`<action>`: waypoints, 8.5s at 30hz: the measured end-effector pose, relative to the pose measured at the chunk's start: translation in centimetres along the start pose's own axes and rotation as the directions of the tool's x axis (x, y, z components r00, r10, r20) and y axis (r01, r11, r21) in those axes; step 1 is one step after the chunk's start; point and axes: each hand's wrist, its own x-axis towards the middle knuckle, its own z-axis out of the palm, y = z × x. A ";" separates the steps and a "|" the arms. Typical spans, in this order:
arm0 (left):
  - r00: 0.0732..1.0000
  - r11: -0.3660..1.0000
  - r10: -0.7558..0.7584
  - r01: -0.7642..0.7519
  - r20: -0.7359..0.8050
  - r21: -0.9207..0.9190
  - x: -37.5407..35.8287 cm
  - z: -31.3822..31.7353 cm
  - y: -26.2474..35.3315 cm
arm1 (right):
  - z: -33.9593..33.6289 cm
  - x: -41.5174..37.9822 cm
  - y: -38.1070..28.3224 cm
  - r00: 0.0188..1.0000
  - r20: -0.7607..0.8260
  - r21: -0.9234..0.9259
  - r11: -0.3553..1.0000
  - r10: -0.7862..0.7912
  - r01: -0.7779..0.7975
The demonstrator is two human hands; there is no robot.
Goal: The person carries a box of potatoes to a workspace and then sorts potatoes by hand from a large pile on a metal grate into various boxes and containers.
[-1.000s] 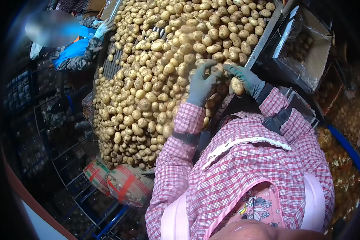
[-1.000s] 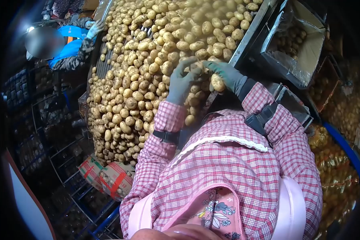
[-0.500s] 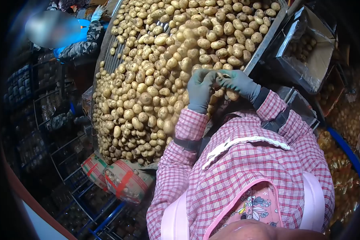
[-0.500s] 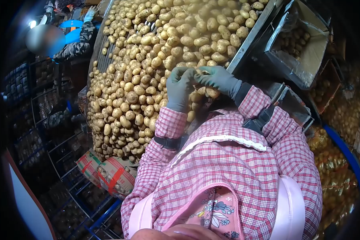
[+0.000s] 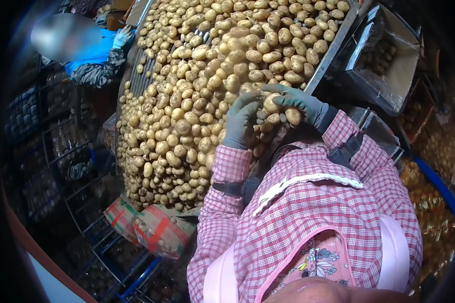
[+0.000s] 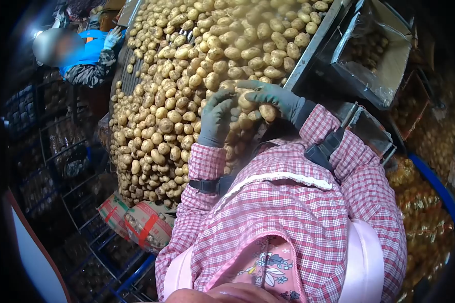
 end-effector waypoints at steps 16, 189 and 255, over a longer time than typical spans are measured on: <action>0.802 0.446 0.517 -0.551 0.300 0.705 5.1 2.3 -2.0 | -26.8 -17.0 -15.8 0.419 -0.519 -0.802 0.594 -0.745 0.064; 0.890 0.375 0.444 -0.289 0.103 0.881 12.5 0.1 -0.3 | -15.7 -18.3 -4.4 0.580 -0.649 -0.169 0.837 -0.492 0.521; 0.676 0.716 0.547 -0.073 -0.493 0.694 -9.5 -16.5 2.1 | 0.6 36.1 -12.1 0.954 0.006 -0.982 -0.181 -0.301 -0.051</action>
